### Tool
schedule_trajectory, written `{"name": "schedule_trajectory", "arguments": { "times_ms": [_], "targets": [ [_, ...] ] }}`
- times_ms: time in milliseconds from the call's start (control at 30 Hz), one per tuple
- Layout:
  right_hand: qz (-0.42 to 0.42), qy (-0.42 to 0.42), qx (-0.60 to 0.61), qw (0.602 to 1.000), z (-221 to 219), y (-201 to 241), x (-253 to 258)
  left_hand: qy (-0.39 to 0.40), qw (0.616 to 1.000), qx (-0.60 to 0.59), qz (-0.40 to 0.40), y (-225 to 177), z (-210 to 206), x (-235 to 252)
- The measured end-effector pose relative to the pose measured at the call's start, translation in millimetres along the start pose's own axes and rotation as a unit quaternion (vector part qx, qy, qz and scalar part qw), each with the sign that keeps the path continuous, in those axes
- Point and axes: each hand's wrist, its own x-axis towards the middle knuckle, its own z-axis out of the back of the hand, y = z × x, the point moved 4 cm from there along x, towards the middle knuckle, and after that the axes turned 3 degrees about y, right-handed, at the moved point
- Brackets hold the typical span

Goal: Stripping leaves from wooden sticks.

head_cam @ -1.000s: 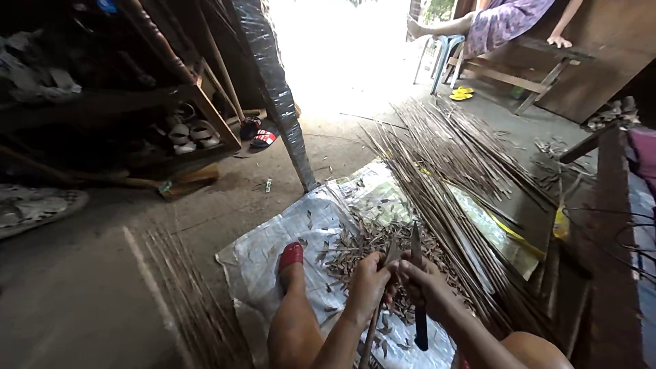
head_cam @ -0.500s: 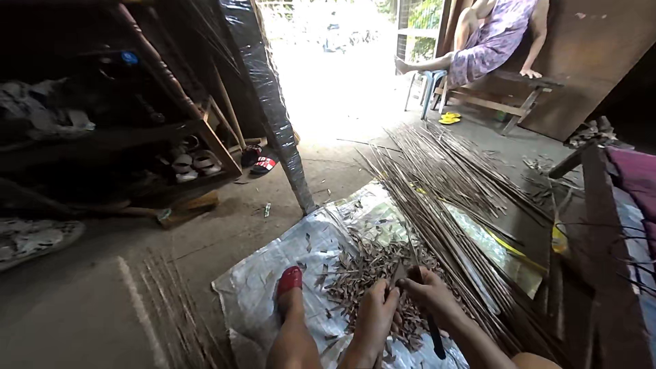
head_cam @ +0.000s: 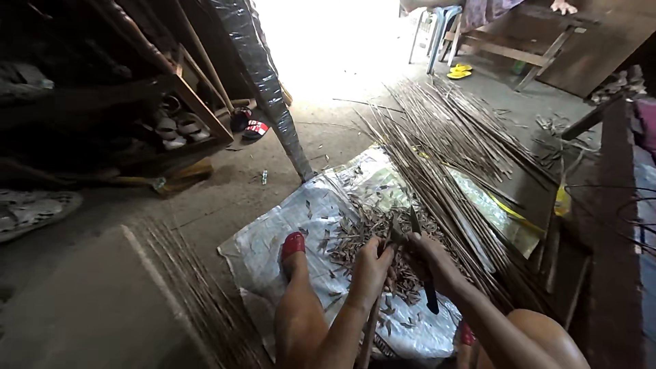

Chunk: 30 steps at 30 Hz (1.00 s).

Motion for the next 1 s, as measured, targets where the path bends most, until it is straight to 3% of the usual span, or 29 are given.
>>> {"name": "schedule_trajectory", "arguments": {
  "times_ms": [267,367,467,667,1000],
  "targets": [
    [0.028,0.013,-0.002,1.000,-20,-5,-5,-0.023,0.997,0.062,-0.031,1,3,1],
    [0.050,0.000,-0.002,0.999,-20,-7,-3,-0.020,0.999,0.038,-0.020,-1,3,-1],
    [0.096,-0.005,-0.076,0.992,-16,-8,-2,-0.005,1.000,-0.029,-0.008,-3,3,-4],
    [0.169,-0.005,-0.241,0.956,-5,-12,2,0.026,0.991,-0.131,0.018,-4,6,-5],
    [0.293,-0.098,-0.456,0.835,3,-2,-2,0.075,0.980,-0.179,0.041,-4,6,-9]
  ]
}}
